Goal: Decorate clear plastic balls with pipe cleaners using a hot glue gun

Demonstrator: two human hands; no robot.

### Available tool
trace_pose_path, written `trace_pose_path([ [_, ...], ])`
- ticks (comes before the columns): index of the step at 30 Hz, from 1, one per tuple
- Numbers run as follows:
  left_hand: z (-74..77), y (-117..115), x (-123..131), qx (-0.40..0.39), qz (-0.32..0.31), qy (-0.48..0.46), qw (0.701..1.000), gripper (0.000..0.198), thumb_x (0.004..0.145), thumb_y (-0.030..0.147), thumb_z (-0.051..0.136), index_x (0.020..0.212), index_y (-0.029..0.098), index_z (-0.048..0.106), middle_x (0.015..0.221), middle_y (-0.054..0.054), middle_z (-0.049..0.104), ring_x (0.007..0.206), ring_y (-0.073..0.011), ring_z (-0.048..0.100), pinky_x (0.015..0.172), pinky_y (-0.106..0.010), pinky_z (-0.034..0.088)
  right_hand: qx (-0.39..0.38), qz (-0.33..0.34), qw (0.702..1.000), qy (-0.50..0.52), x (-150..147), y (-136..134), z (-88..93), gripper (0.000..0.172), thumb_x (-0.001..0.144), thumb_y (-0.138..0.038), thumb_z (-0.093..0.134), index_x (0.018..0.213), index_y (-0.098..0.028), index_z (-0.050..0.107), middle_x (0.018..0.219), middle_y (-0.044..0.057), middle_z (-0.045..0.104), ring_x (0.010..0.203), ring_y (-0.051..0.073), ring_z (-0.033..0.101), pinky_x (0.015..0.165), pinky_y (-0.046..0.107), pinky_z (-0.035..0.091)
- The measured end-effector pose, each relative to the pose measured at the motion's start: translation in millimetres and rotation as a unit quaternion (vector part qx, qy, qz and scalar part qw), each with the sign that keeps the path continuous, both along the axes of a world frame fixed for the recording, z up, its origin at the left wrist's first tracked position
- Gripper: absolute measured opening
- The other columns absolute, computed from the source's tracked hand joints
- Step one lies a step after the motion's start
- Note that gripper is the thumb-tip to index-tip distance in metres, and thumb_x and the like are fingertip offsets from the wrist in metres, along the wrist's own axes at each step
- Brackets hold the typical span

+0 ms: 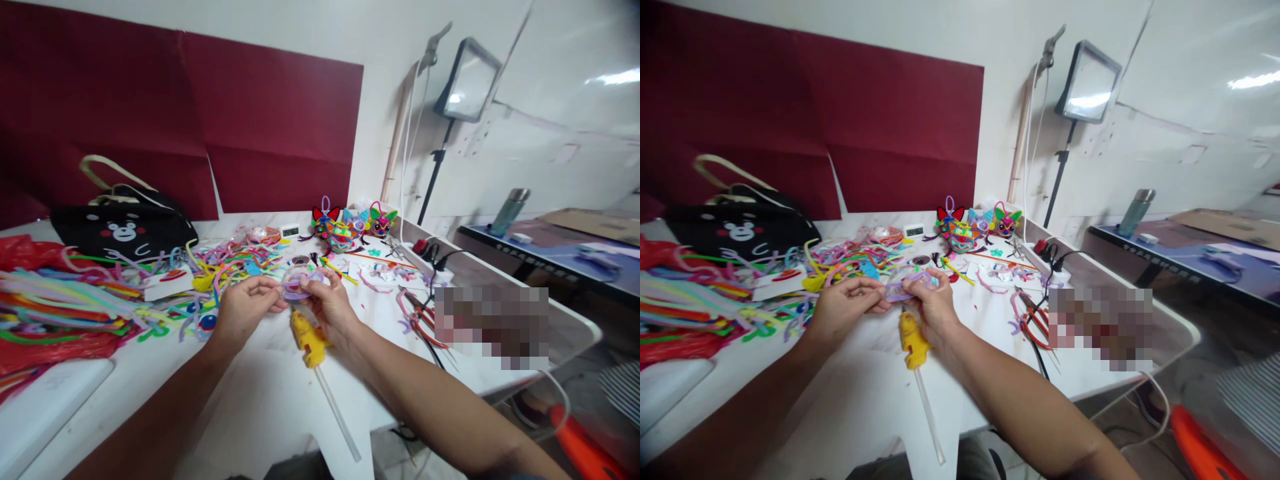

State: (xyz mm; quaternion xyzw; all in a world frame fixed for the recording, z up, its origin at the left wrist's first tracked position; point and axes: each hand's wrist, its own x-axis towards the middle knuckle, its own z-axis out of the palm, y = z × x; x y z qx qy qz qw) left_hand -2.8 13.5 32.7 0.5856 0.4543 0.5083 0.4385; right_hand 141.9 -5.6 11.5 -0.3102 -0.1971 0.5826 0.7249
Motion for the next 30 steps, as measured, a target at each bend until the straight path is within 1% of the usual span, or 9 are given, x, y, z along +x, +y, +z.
trace_pose_path([
  [6, -0.2, 1.2, 0.0, -0.05, -0.031, -0.038, 0.998, 0.025, 0.058, 0.024, 0.083, 0.074, 0.015, 0.067, 0.058, -0.003, 0.073, 0.056, -0.0177, 0.072, 0.06, -0.026, 0.06, 0.006, -0.001, 1.0, 0.011, 1.2, 1.9, -0.5, 0.061, 0.05, -0.009, 0.082, 0.1, -0.023, 0.049, 0.063, -0.006, 0.07, 0.055, 0.012, 0.066, 0.055, 0.022, 0.057],
  [13, 0.5, 2.3, -2.8, -0.081, -0.049, -0.061, 0.994, 0.031, 0.053, 0.025, 0.088, 0.074, 0.013, 0.068, 0.059, -0.004, 0.073, 0.056, -0.0159, 0.071, 0.059, -0.023, 0.06, 0.007, 0.004, 1.0, 0.005, 1.1, 2.2, -1.6, 0.054, 0.054, -0.009, 0.082, 0.094, -0.024, 0.049, 0.065, -0.006, 0.07, 0.055, 0.012, 0.066, 0.055, 0.022, 0.057],
  [17, -0.6, 3.1, -3.8, -0.095, -0.066, -0.066, 0.991, 0.035, 0.052, 0.027, 0.09, 0.076, 0.012, 0.069, 0.061, -0.004, 0.073, 0.057, -0.0159, 0.071, 0.058, -0.023, 0.059, 0.003, 0.007, 1.0, 0.004, 1.7, 2.3, -1.5, 0.054, 0.054, -0.009, 0.082, 0.095, -0.023, 0.05, 0.064, -0.006, 0.07, 0.055, 0.012, 0.066, 0.055, 0.021, 0.057],
  [22, -3.7, 4.9, -5.5, -0.109, -0.083, -0.074, 0.988, 0.034, 0.056, 0.026, 0.09, 0.079, 0.012, 0.068, 0.063, -0.003, 0.072, 0.057, -0.0141, 0.07, 0.058, -0.021, 0.059, 0.01, 0.009, 1.0, 0.016, 1.4, 2.5, -1.5, 0.053, 0.053, -0.009, 0.081, 0.093, -0.023, 0.05, 0.062, -0.007, 0.069, 0.053, 0.012, 0.066, 0.051, 0.019, 0.054],
  [26, -4.5, 5.6, -6.1, -0.131, -0.09, -0.101, 0.982, 0.027, 0.062, 0.017, 0.087, 0.079, 0.013, 0.066, 0.062, -0.002, 0.071, 0.055, -0.0129, 0.069, 0.056, -0.02, 0.058, 0.017, 0.011, 1.0, 0.022, 1.7, 3.2, -2.1, 0.054, 0.052, -0.01, 0.082, 0.094, -0.023, 0.051, 0.063, -0.007, 0.069, 0.054, 0.012, 0.066, 0.052, 0.02, 0.056],
  [30, -4.5, 6.0, -4.7, -0.175, -0.089, -0.118, 0.973, 0.016, 0.073, 0.008, 0.078, 0.078, 0.013, 0.064, 0.062, -0.002, 0.07, 0.054, -0.0118, 0.068, 0.055, -0.02, 0.058, 0.022, 0.02, 0.999, 0.023, 3.2, 3.7, -2.5, 0.056, 0.051, -0.011, 0.084, 0.095, -0.023, 0.052, 0.064, -0.007, 0.069, 0.055, 0.012, 0.067, 0.056, 0.022, 0.058],
])
